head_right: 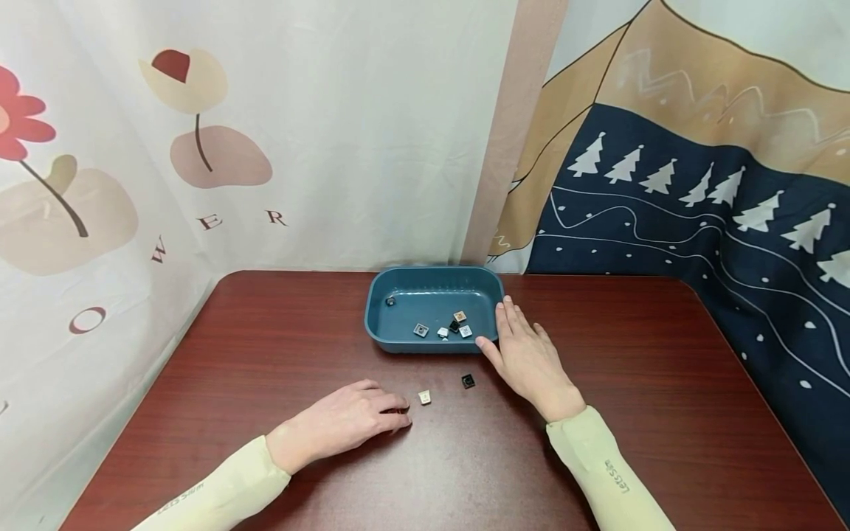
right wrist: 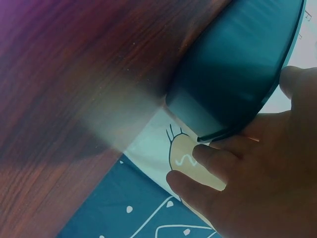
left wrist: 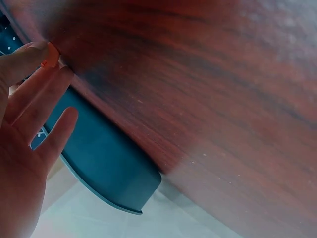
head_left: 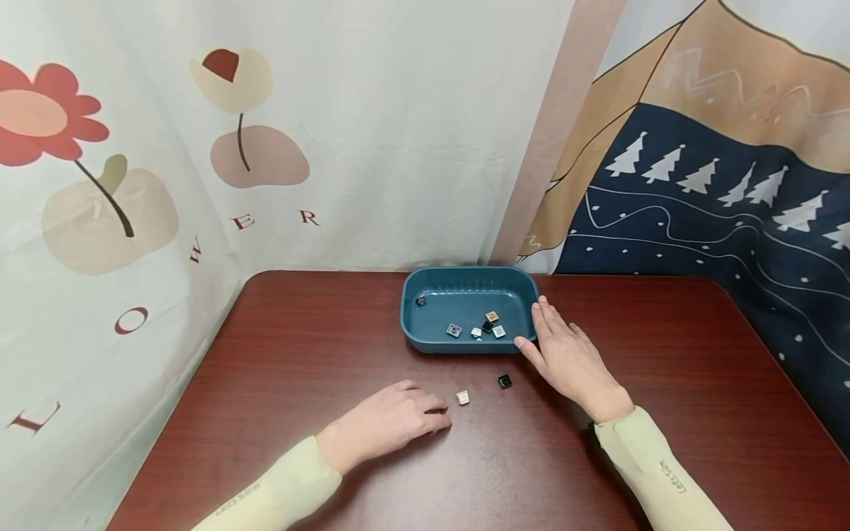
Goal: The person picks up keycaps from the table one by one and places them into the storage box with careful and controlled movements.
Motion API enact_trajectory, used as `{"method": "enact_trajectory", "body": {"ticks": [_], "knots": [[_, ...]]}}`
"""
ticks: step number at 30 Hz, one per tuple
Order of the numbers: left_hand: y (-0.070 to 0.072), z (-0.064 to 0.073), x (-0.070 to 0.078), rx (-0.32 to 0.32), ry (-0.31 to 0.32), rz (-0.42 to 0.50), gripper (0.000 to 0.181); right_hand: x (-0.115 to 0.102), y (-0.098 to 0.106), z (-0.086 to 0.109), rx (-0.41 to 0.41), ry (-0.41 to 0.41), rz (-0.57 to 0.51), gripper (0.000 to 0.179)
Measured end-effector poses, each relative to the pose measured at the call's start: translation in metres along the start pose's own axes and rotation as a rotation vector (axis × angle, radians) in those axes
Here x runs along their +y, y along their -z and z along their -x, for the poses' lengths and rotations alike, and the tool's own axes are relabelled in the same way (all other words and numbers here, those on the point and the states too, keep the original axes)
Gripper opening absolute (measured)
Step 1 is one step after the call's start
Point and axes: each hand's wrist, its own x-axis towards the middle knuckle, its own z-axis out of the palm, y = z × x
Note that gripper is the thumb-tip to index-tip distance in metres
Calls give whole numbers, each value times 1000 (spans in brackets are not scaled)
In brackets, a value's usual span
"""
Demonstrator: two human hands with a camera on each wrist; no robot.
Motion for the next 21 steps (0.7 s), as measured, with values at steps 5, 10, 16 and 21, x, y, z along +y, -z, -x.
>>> {"method": "enact_trajectory", "body": {"ticks": [5, 10, 16, 21], "knots": [[1, -1, 1, -9, -2, -12, 21, 0, 0, 0, 0, -1, -2, 79], [2, -3, 1, -26, -1, -24, 20, 1, -1, 0, 1, 0, -4, 79], [2, -2, 1, -36, 9, -18, 16, 1, 0, 0, 4, 2, -1, 79], [3, -1, 1, -12, 14, -11, 18, 0, 0, 0, 6, 4, -3, 79]]}}
